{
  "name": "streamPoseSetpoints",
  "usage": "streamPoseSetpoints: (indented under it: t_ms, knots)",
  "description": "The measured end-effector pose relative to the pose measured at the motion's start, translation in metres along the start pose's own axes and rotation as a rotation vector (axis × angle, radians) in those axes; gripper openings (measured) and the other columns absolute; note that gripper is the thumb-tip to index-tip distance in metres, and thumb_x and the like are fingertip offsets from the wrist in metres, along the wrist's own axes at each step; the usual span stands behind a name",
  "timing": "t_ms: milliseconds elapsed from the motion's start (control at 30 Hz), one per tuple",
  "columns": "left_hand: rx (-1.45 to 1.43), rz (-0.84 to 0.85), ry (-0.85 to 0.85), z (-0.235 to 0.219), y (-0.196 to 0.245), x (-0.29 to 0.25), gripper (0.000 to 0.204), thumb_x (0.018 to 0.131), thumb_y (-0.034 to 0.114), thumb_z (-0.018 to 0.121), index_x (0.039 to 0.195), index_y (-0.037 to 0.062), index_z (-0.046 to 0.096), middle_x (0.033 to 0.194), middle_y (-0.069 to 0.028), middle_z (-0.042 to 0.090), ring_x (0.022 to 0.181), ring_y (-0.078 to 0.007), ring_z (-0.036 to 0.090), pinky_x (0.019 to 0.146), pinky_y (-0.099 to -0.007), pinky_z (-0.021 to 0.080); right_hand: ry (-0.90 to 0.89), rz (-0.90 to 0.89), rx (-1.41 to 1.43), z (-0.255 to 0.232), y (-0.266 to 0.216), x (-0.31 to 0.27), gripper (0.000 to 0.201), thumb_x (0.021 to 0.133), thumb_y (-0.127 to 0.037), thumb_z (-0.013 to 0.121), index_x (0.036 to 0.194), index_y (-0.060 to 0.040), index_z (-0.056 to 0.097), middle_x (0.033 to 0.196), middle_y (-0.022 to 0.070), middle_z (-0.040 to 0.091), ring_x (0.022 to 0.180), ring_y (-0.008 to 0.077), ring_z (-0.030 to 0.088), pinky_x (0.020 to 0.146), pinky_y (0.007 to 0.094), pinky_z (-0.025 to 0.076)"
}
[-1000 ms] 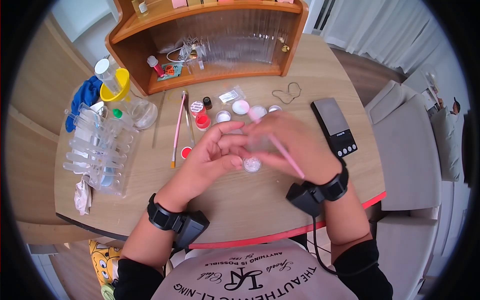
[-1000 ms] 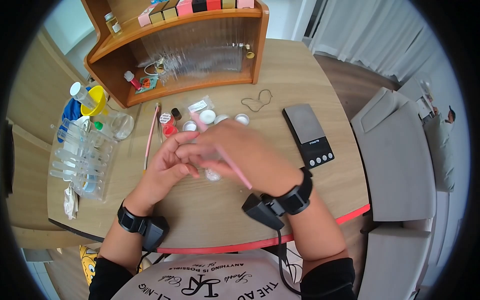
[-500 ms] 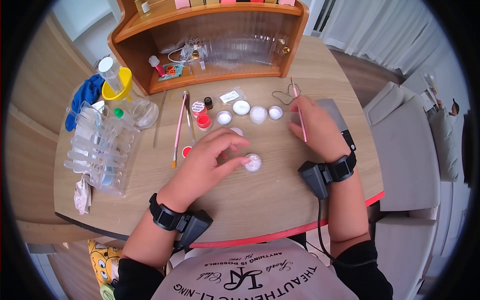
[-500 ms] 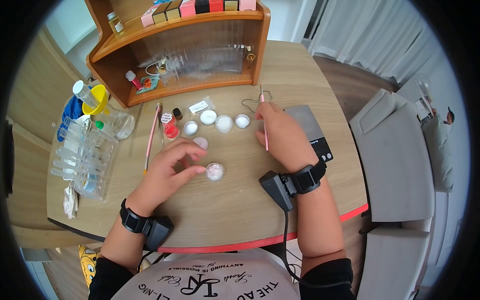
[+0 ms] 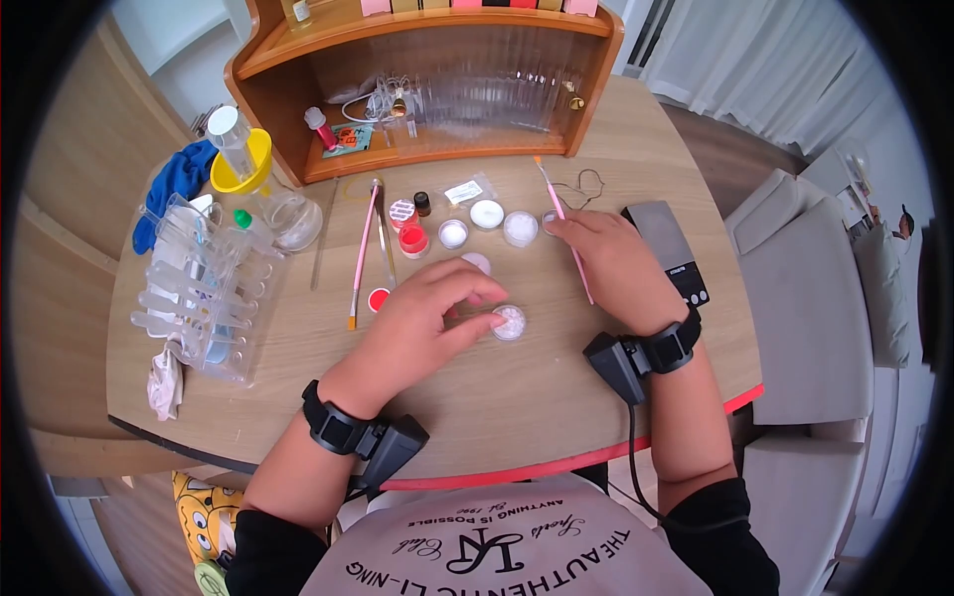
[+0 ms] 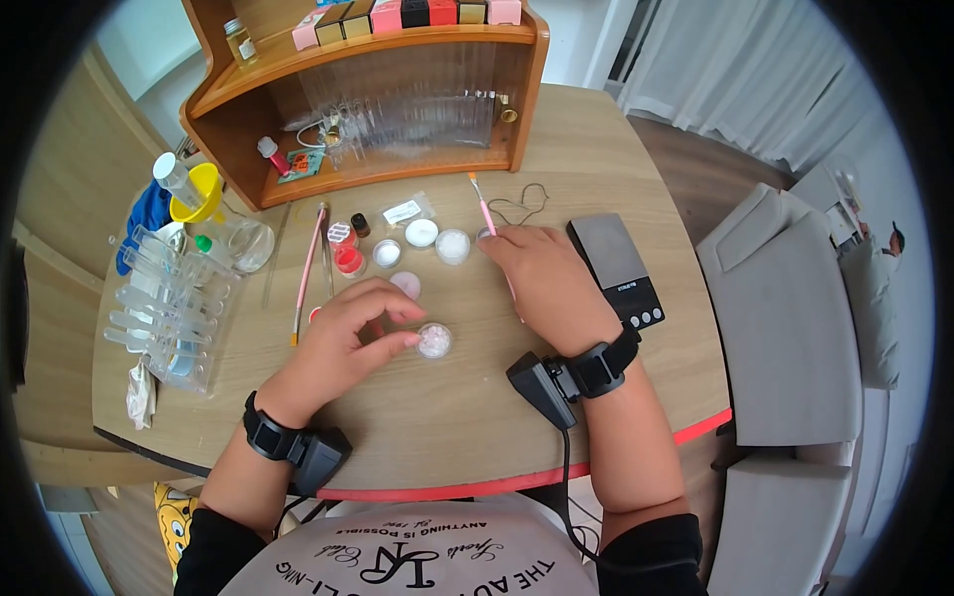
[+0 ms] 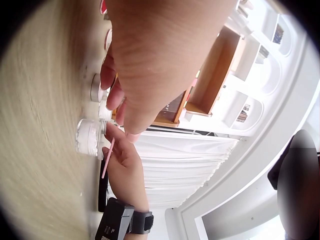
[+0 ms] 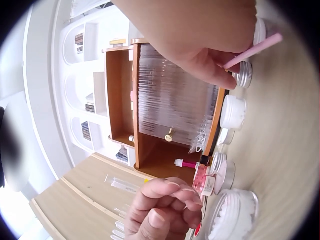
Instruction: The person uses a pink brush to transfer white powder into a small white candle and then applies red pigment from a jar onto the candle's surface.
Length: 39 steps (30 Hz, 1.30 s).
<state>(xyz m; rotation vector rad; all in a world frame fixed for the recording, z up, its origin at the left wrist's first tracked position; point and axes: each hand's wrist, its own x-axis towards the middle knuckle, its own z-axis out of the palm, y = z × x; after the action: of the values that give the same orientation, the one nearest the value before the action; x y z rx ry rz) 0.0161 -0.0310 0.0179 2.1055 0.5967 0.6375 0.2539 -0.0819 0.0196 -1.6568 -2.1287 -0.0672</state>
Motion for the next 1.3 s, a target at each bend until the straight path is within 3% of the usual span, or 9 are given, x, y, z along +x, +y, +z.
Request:
streamPoseSetpoints:
  t_ms: [67,267,333,433,500,567,600,1300]
  knots:
    - [0.008,0.008,0.011,0.000,0.001,0.000,0.020,0.078,0.010,0.068,0.097,0.0062,0.061,0.090,-0.0038,0.055,0.082,-0.0135,0.054,0.065,-0.0242,0.044,0.001,-0.007,-0.011,0.001,0.001,0.001,0.030,0.076,-0.001,0.053,0.105,-0.0037,0.059,0.108,0.0118,0.059,0.101,0.0298,0.054,0.089,0.0365,0.042]
    - [0.012,0.033,0.001,-0.001,0.001,0.000,0.020,0.078,0.009,0.068,0.096,0.0065,0.061,0.090,-0.0034,0.055,0.081,-0.0132,0.054,0.064,-0.0236,0.044,0.101,-0.026,0.028,-0.016,-0.010,0.007,0.016,0.076,-0.004,0.056,0.091,-0.0038,0.061,0.093,0.0108,0.059,0.088,0.0303,0.056,0.078,0.0380,0.045]
    - [0.006,0.032,-0.005,0.000,0.002,0.000,0.020,0.077,0.009,0.068,0.096,0.0067,0.061,0.090,-0.0033,0.055,0.081,-0.0131,0.054,0.064,-0.0236,0.044,-0.104,0.057,0.054,-0.035,-0.028,0.004,0.007,0.075,-0.008,0.058,0.081,-0.0035,0.061,0.082,0.0107,0.059,0.079,0.0305,0.056,0.070,0.0383,0.046]
    - [0.023,0.037,-0.002,0.000,0.002,-0.001,0.021,0.077,0.009,0.069,0.097,0.0071,0.062,0.091,-0.0031,0.054,0.081,-0.0130,0.053,0.063,-0.0236,0.044,-0.230,0.056,0.167,-0.048,-0.049,-0.005,0.009,0.074,-0.012,0.061,0.074,-0.0031,0.060,0.075,0.0112,0.058,0.074,0.0310,0.057,0.066,0.0382,0.047]
    - [0.046,0.044,-0.001,0.000,0.002,-0.001,0.022,0.076,0.010,0.069,0.097,0.0074,0.062,0.091,-0.0031,0.054,0.080,-0.0129,0.053,0.062,-0.0237,0.044,-0.328,0.075,0.154,-0.049,-0.057,-0.012,0.008,0.074,-0.011,0.060,0.074,-0.0032,0.059,0.076,0.0115,0.059,0.075,0.0311,0.057,0.067,0.0386,0.046]
    - [0.059,0.041,0.025,0.000,0.004,-0.001,0.019,0.077,0.016,0.068,0.093,0.0080,0.060,0.088,-0.0062,0.055,0.076,-0.0209,0.057,0.067,-0.0316,0.047,-0.446,0.036,0.125,-0.048,-0.059,-0.019,0.007,0.075,-0.010,0.059,0.076,-0.0029,0.058,0.077,0.0115,0.060,0.076,0.0307,0.058,0.067,0.0394,0.047]
    - [0.054,0.043,0.029,0.000,0.004,-0.001,0.019,0.077,0.016,0.068,0.093,0.0080,0.060,0.088,-0.0062,0.055,0.076,-0.0209,0.057,0.067,-0.0316,0.047,-0.500,0.034,0.112,-0.046,-0.060,-0.022,0.009,0.075,-0.010,0.059,0.079,-0.0022,0.057,0.078,0.0115,0.059,0.076,0.0304,0.058,0.068,0.0396,0.047]
    - [0.069,0.063,0.048,-0.003,0.003,-0.003,0.016,0.078,0.013,0.066,0.092,0.0065,0.059,0.088,-0.0065,0.055,0.074,-0.0210,0.057,0.067,-0.0327,0.047,-0.392,-0.067,-0.107,-0.024,-0.067,-0.034,0.007,0.073,-0.008,0.059,0.076,-0.0031,0.054,0.078,0.0097,0.055,0.076,0.0273,0.058,0.066,0.0372,0.049]
